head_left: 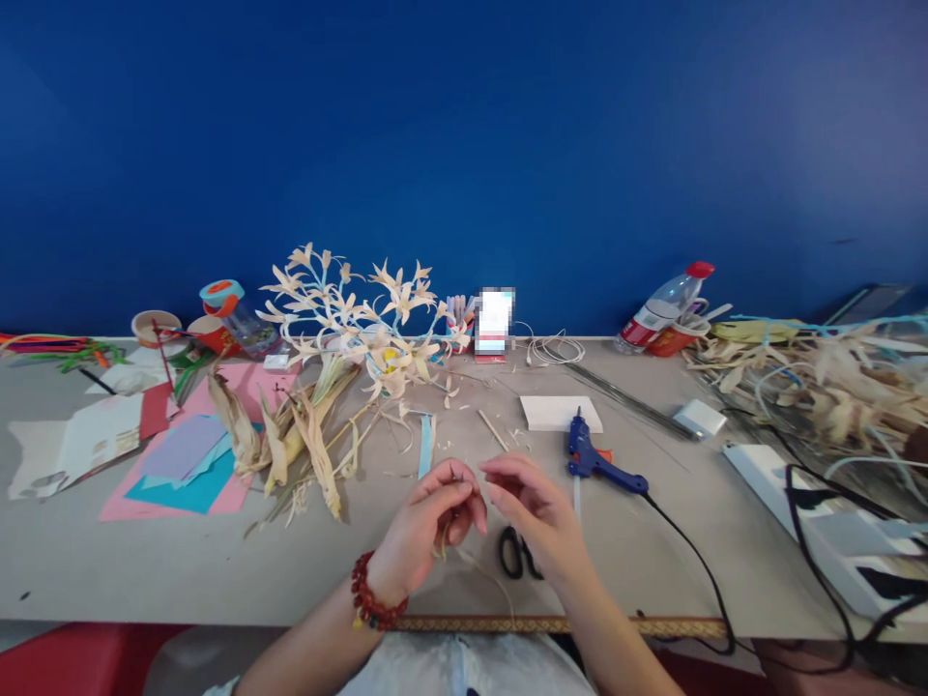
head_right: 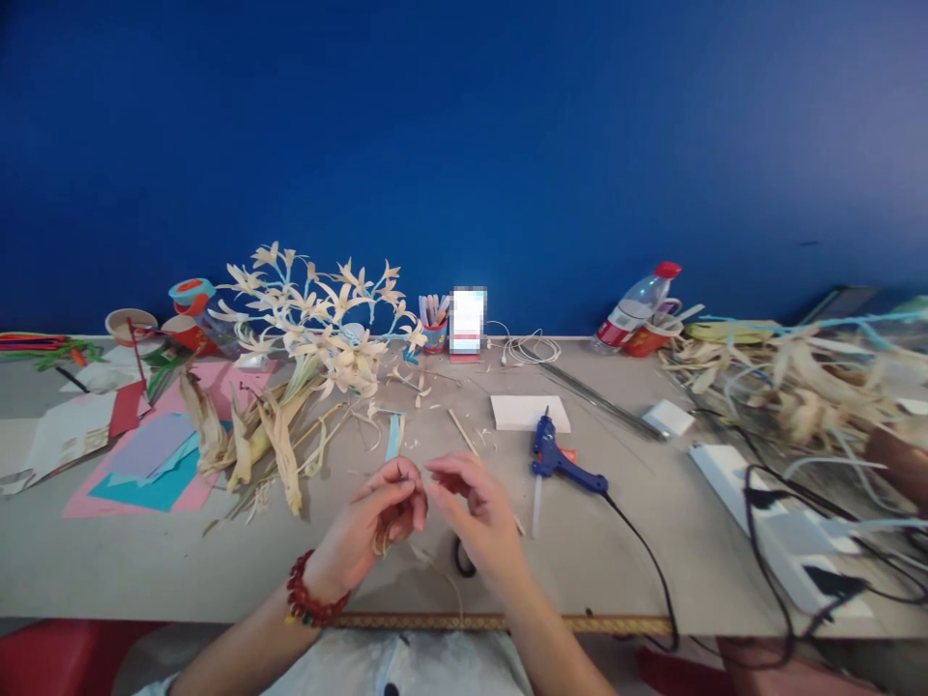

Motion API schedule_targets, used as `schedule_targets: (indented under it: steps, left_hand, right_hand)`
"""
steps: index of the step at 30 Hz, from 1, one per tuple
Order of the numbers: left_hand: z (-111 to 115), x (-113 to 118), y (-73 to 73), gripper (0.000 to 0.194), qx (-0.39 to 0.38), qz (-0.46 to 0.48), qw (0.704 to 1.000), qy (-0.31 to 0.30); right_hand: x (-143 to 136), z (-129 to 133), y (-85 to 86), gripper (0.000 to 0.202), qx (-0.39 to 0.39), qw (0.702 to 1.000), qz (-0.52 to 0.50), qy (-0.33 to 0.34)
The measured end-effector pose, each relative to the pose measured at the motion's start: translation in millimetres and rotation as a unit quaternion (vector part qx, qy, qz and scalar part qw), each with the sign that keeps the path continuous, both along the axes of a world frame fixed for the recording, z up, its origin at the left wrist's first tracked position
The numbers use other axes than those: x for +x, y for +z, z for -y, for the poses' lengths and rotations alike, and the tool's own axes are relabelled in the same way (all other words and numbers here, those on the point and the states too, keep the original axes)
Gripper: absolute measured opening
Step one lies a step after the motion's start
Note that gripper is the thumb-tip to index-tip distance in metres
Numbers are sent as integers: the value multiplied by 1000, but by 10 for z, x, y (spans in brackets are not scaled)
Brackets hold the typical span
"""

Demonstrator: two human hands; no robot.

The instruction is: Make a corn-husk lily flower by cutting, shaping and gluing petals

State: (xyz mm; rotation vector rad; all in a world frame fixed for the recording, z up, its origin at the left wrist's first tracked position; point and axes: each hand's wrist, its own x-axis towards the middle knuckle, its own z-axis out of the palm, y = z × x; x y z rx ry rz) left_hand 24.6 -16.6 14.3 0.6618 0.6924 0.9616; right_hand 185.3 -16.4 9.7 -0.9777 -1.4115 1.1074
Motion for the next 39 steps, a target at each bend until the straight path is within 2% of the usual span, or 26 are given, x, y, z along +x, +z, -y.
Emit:
schedule_targets:
  steps: [2, 4, 7, 9, 11, 13, 16, 20, 23, 25, 29, 35, 39]
  left_hand:
    - [2, 6, -16, 11, -7, 5, 1000, 6]
    - [3, -4, -18, 10, -7, 11, 1000, 17]
    - [-21, -32, -7, 13, -8, 36, 999, 39]
    - [-62, -54, -5, 20, -36, 92, 993, 63]
    - [-114, -72, -14, 24, -91, 171, 977, 90]
    - [-157, -82, -29, 25, -149, 242, 952, 115]
    - [-182, -73, -38, 23, -204, 287, 927, 133]
    - [-164, -36, -13, 24, -226, 281, 922, 142]
    - [-145, -16, 5, 26, -225, 267, 924, 154]
    - [-134, -14, 9, 27, -218, 255, 928, 162]
    - [-117, -26, 7, 30, -198, 252, 933, 163]
    - [-115, -22, 9, 33, -202, 264, 932, 143]
    - [-98, 4, 7, 31, -180, 228, 949, 120]
  right_hand:
    - [-154, -62, 28, 8, -37, 996, -76, 38]
    - [-227, -108, 17, 7, -70, 989, -125, 41]
    - [-187, -144, -6, 9, -75, 984, -160, -28]
    - [-104, -133, 5, 7, -58, 984, -157, -66]
    - [-31, -88, 28, 6, -44, 992, -108, -56]
    - [-5, -16, 40, 6, -34, 999, -23, -7]
    - [-59, 89, 6, 7, 22, 992, 111, 50]
    - [-165, 137, -88, 15, 133, 966, 217, 41]
    - [-198, 107, -132, 17, 163, 950, 264, 34]
    - [-202, 75, -145, 14, 140, 953, 268, 22]
    - [-186, 28, -130, 10, 61, 975, 210, 22]
    - [-180, 28, -83, 13, 71, 977, 196, 36]
    - [-202, 24, -111, 19, 36, 977, 205, 51]
